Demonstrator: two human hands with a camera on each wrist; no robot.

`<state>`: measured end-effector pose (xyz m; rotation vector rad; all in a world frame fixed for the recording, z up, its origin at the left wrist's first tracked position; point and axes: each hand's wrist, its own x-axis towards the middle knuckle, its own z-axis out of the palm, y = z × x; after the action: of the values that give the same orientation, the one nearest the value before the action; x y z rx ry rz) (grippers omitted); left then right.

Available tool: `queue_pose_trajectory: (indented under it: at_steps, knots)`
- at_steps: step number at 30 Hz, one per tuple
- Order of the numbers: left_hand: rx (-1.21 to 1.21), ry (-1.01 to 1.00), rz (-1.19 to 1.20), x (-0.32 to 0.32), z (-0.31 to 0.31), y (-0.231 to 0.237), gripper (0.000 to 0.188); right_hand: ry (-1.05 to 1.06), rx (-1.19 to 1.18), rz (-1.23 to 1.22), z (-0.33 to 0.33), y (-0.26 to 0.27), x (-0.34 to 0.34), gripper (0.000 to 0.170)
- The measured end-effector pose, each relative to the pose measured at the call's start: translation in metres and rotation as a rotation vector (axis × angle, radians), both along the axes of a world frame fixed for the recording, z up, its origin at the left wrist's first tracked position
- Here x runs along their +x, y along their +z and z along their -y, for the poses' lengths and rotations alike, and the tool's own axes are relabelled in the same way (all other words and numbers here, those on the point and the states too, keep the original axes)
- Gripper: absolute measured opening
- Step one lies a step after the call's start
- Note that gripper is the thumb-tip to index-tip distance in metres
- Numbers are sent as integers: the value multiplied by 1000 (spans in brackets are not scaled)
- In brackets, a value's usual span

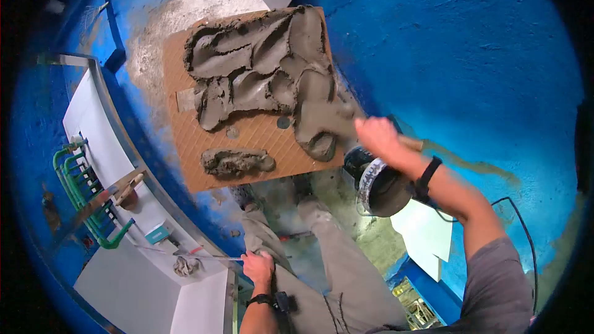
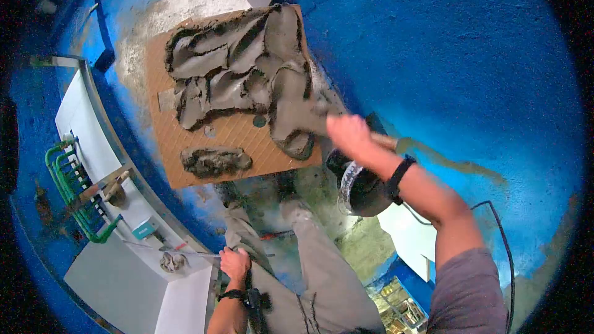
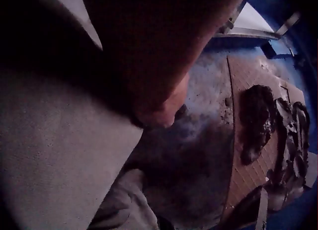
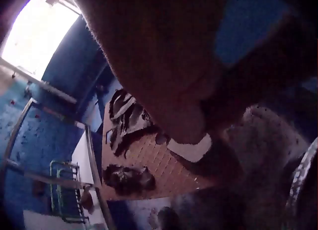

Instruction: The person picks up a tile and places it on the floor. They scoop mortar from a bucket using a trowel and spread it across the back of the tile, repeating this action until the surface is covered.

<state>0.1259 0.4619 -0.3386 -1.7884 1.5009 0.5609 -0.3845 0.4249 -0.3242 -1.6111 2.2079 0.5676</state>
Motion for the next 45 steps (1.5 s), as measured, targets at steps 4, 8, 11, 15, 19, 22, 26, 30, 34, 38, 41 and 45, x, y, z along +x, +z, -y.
queue_pose_trajectory:
  at_steps: [4,8,11,15,19,22,26,30,34,38,41,45]
  knots:
    - [34,13,15,9,-4,3,45,-86,45,72,27,-8,-61,20]
    - [-9,-25,-31,11,-1,4,44,-151,252,516,-21,-20,-35,34]
    - [1,-24,-63,15,7,6,44,-334,286,610,-59,-4,15,35]
    - [5,-21,-98,21,24,11,43,-387,284,397,-71,16,44,36]
    - [12,-9,-100,32,35,12,43,-557,35,500,-100,-17,69,37]
    - [41,-46,-107,42,43,7,43,-1019,78,709,-73,-1,154,39]
    - [80,-111,-118,61,37,6,43,-698,42,433,-67,-9,206,32]
    - [63,-101,-108,58,31,7,43,-611,156,186,-80,10,179,30]
    - [29,-61,-91,51,9,10,42,-743,114,227,-115,9,162,30]
    - [-30,-78,-100,56,-9,1,42,-886,3,476,-119,-5,187,32]
    - [-11,-121,-81,54,-17,1,40,-1070,-272,447,-121,-22,232,30]
    - [-85,-226,-100,53,-33,-4,40,-1135,-599,418,-114,-88,296,26]
